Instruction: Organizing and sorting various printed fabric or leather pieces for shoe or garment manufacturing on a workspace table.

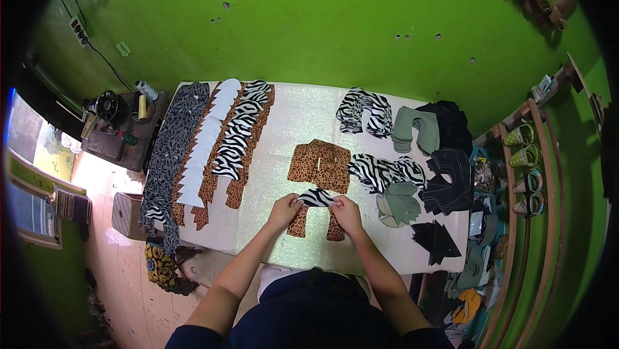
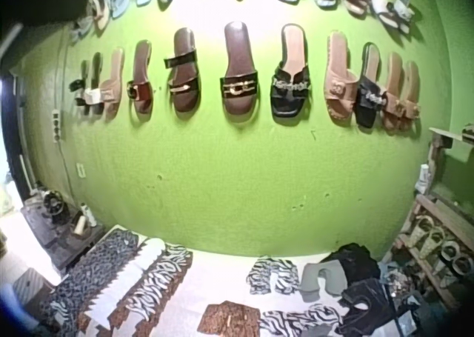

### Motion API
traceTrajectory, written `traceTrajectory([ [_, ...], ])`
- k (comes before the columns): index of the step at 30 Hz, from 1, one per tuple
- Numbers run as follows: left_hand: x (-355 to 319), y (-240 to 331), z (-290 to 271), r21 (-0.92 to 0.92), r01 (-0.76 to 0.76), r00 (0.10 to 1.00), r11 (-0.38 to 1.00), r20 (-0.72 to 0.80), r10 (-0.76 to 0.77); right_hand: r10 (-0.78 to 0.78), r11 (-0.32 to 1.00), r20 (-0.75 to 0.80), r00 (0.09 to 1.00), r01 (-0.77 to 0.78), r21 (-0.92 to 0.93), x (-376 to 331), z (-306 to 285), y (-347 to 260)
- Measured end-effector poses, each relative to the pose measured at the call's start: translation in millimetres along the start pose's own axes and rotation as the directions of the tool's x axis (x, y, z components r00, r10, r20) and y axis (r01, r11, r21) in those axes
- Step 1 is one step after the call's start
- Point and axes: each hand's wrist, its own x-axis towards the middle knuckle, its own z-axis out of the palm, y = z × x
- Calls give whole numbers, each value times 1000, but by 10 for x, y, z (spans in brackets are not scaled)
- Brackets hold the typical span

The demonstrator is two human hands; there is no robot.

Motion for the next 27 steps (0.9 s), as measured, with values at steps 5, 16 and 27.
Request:
traceTrajectory([
  [5,-93,104,31,246,-110,987,963,-90,136,49,997,-81,996,-52,-48,-105,71,28],
  [16,-137,163,122,367,-178,969,913,-95,227,32,928,-93,995,-64,-366,-205,74,-144],
  [27,-111,180,145,469,-247,944,848,-79,319,-168,892,-150,974,85,-444,-229,107,-95],
])
